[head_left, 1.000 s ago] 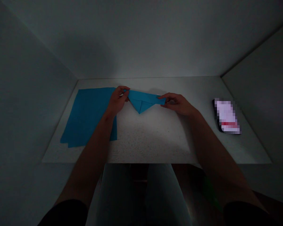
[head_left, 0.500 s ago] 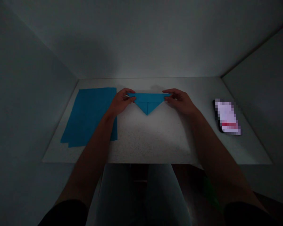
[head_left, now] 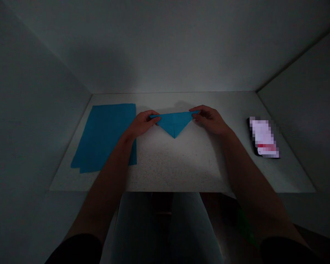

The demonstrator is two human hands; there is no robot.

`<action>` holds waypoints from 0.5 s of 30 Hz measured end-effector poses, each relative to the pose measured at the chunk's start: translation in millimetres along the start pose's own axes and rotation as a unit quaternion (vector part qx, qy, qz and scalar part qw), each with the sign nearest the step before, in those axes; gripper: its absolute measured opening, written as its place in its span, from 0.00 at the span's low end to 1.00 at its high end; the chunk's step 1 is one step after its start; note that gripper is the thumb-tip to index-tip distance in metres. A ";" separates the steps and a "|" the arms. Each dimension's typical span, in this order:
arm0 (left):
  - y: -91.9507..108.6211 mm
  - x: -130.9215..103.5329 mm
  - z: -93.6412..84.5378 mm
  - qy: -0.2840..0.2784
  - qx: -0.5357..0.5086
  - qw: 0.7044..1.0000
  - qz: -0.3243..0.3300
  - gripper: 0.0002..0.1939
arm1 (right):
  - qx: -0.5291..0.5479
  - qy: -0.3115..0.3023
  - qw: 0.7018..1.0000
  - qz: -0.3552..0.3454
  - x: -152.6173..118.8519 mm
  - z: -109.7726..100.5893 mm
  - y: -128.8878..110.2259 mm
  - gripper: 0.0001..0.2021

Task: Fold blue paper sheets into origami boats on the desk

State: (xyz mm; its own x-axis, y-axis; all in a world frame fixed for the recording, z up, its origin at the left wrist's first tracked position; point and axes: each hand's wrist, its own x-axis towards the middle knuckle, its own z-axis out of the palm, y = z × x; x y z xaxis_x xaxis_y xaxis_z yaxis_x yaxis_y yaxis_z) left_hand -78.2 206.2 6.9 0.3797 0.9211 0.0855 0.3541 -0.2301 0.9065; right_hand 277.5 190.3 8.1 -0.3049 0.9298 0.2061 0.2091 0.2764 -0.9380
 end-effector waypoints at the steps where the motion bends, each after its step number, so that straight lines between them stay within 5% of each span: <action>1: 0.1 0.3 -0.2 0.000 -0.001 1.000 0.004 0.16 | 0.010 -0.001 1.000 0.005 -0.2 0.4 -2.1 0.20; 15: 7.5 -0.1 8.9 0.026 -0.065 0.995 0.070 0.12 | 0.104 -0.057 0.992 0.030 -1.3 7.3 -12.1 0.20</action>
State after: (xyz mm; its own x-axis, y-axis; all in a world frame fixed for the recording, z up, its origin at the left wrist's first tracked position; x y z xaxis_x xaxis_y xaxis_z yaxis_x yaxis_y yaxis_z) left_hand -67.9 201.6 10.1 0.3708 0.8989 0.2334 0.1856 -0.3180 0.9298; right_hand 268.6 183.9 17.2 -0.4026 0.9067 0.1259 0.0370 0.1536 -0.9874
